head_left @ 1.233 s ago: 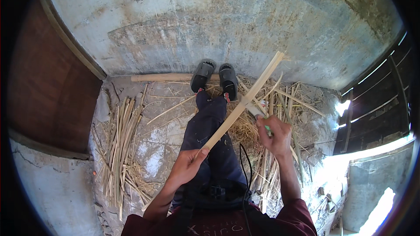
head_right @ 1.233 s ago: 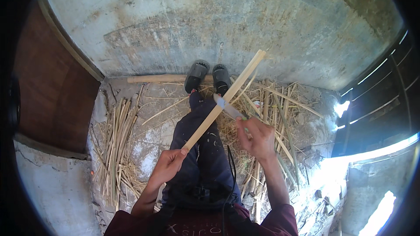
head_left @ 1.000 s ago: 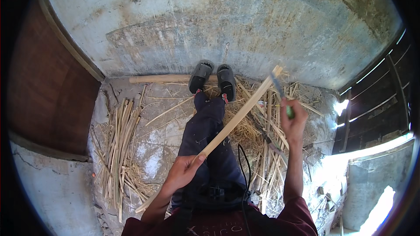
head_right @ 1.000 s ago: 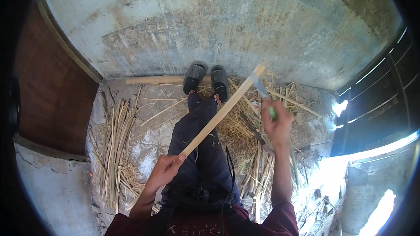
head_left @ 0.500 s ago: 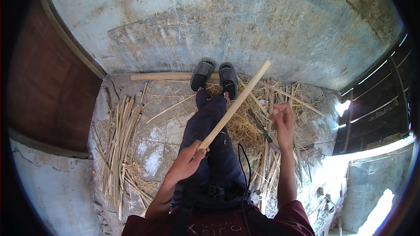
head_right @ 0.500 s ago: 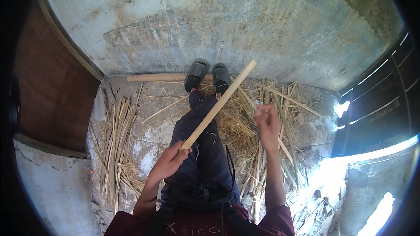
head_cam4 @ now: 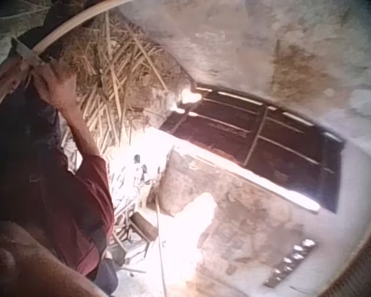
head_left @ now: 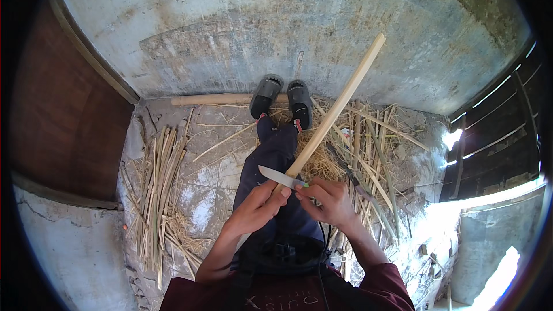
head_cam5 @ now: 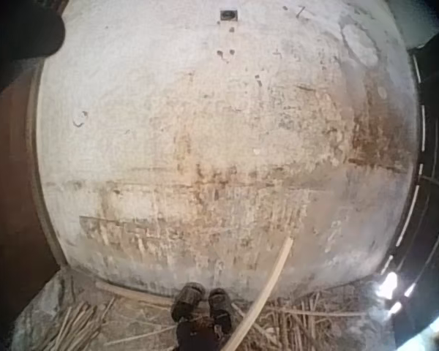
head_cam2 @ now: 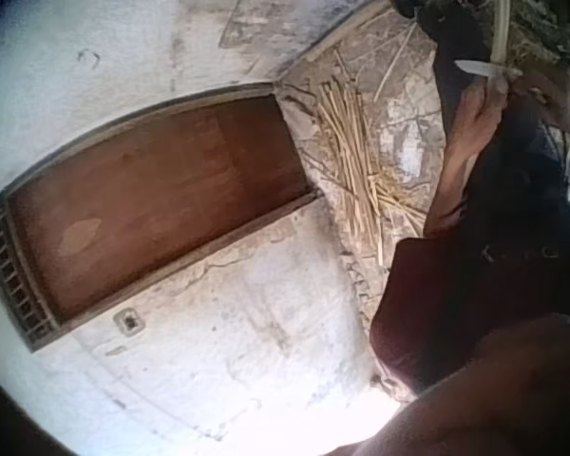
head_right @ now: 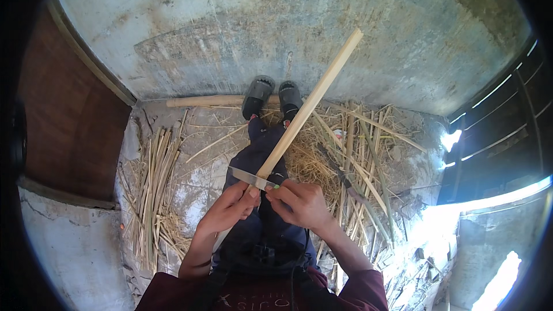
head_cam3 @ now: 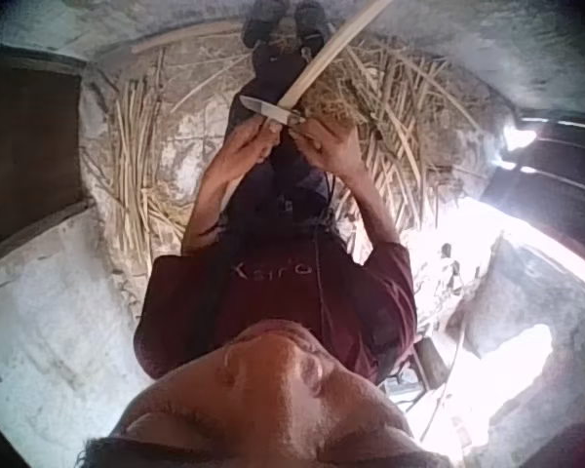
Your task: The person uses a knife to shave thin strips from a length of wood, removing small pieces and splinters.
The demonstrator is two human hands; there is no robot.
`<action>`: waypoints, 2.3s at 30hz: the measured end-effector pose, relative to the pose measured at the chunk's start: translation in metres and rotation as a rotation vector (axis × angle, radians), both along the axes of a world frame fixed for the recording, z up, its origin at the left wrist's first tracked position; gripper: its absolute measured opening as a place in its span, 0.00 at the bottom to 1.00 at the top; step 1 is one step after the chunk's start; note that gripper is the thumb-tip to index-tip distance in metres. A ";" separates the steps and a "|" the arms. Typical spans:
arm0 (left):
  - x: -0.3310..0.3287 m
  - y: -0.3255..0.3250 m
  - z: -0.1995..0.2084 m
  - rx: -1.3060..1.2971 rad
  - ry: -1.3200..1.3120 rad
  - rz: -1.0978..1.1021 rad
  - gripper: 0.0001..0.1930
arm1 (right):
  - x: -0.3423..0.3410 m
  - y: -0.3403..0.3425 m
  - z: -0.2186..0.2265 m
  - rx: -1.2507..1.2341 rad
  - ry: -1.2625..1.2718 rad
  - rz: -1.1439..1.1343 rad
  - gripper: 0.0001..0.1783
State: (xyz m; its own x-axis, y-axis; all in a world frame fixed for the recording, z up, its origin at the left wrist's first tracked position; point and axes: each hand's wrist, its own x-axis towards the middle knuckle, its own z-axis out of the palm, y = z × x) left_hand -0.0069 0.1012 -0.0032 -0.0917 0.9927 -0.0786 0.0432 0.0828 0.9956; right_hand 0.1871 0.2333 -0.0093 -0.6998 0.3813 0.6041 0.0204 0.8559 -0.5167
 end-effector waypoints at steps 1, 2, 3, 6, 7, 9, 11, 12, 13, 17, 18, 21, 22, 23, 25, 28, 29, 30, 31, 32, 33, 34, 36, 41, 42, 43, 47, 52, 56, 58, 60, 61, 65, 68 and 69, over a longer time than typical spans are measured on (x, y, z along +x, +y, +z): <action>0.001 -0.001 0.003 -0.059 -0.071 0.002 0.18 | 0.000 -0.001 0.000 0.032 -0.005 0.003 0.13; 0.002 -0.002 0.004 -0.118 -0.141 0.004 0.19 | 0.000 -0.002 -0.002 0.031 -0.005 0.004 0.13; 0.001 -0.003 0.002 -0.118 -0.141 0.005 0.19 | -0.001 -0.003 -0.005 0.045 0.015 0.006 0.14; -0.002 -0.004 -0.003 -0.129 -0.236 -0.039 0.22 | -0.004 -0.005 -0.001 0.069 0.045 0.002 0.13; -0.001 -0.005 -0.003 -0.125 -0.226 -0.035 0.23 | -0.004 -0.005 0.002 0.079 0.057 -0.002 0.12; 0.000 -0.006 0.000 -0.121 -0.215 -0.030 0.24 | -0.003 -0.007 0.006 0.088 0.045 -0.006 0.12; 0.002 -0.006 0.001 -0.065 -0.063 0.005 0.25 | -0.003 -0.008 0.007 0.096 0.031 -0.014 0.12; 0.001 -0.007 0.000 -0.065 -0.064 0.004 0.25 | -0.002 -0.008 0.008 0.086 0.036 -0.012 0.12; 0.000 -0.007 0.000 -0.045 -0.042 -0.022 0.24 | -0.002 -0.008 0.008 0.075 0.041 -0.009 0.12; 0.003 -0.005 0.014 0.034 -0.083 -0.039 0.24 | 0.002 -0.007 0.013 0.036 0.066 -0.005 0.13; 0.004 -0.006 0.015 0.033 -0.083 -0.038 0.24 | 0.004 -0.006 0.015 0.038 0.052 -0.023 0.13; 0.006 -0.005 0.016 0.027 -0.133 -0.028 0.24 | 0.004 -0.008 0.025 0.037 0.047 -0.025 0.13; 0.008 -0.006 0.014 0.033 -0.138 -0.017 0.25 | 0.003 -0.009 0.027 0.034 0.056 -0.008 0.13; 0.009 -0.007 0.013 0.040 -0.142 -0.005 0.25 | 0.003 -0.010 0.026 0.034 0.056 -0.009 0.13; 0.007 -0.010 0.002 0.027 -0.156 -0.018 0.25 | 0.004 -0.014 0.025 0.023 0.045 -0.010 0.13; 0.008 -0.012 0.004 0.015 -0.176 -0.021 0.25 | 0.004 -0.014 0.025 0.021 0.045 -0.002 0.14; 0.009 -0.012 0.007 0.017 -0.183 -0.013 0.25 | 0.004 -0.014 0.025 0.021 0.046 -0.002 0.14; 0.008 -0.012 0.006 0.017 -0.182 -0.013 0.25 | 0.003 -0.014 0.025 0.016 0.054 0.004 0.14; 0.007 -0.014 0.005 0.007 -0.181 -0.037 0.25 | 0.003 -0.014 0.026 0.012 0.060 0.008 0.14; 0.007 -0.014 0.005 -0.003 -0.180 -0.060 0.30 | 0.004 -0.015 0.026 0.012 0.060 0.007 0.14; 0.008 -0.015 0.006 -0.003 -0.180 -0.061 0.30 | 0.004 -0.015 0.026 0.013 0.057 -0.001 0.13; 0.009 -0.015 0.008 -0.002 -0.182 -0.052 0.30 | 0.004 -0.015 0.026 0.013 0.054 -0.010 0.12; 0.009 -0.015 0.009 -0.001 -0.181 -0.039 0.30 | 0.005 -0.014 0.026 0.020 0.050 -0.010 0.11; 0.006 -0.013 0.004 0.064 -0.259 -0.078 0.23 | 0.007 -0.013 0.025 0.048 0.053 -0.021 0.11; 0.007 -0.013 0.004 0.064 -0.260 -0.079 0.23 | 0.008 -0.013 0.025 0.050 0.053 -0.027 0.11; 0.009 -0.013 0.005 0.043 -0.273 -0.062 0.23 | 0.007 -0.013 0.026 0.051 0.056 -0.031 0.11; 0.008 -0.014 0.004 0.026 -0.253 -0.050 0.24 | 0.007 -0.014 0.029 0.048 0.054 -0.021 0.11; 0.008 -0.016 0.009 0.050 -0.190 -0.053 0.29 | 0.006 -0.014 0.033 0.035 0.061 0.042 0.13; 0.011 -0.016 0.017 0.052 -0.171 -0.031 0.28 | 0.006 -0.014 0.032 0.022 0.054 0.038 0.13; 0.009 -0.016 0.015 0.041 -0.160 -0.024 0.27 | 0.006 -0.014 0.032 0.023 0.046 0.028 0.13; 0.008 -0.016 0.016 0.030 -0.147 -0.014 0.26 | 0.006 -0.015 0.030 0.025 0.052 0.033 0.13; 0.008 -0.015 0.015 0.044 -0.118 0.009 0.22 | 0.006 -0.014 0.029 0.028 0.053 0.035 0.13; 0.010 -0.015 0.015 0.036 -0.071 0.087 0.22 | 0.006 -0.015 0.032 0.001 0.061 0.048 0.13; 0.010 -0.018 0.019 -0.048 -0.104 0.106 0.21 | 0.006 -0.016 0.029 -0.026 0.073 0.036 0.11; 0.011 -0.017 0.018 -0.048 -0.104 0.105 0.21 | 0.007 -0.016 0.029 -0.029 0.070 0.038 0.12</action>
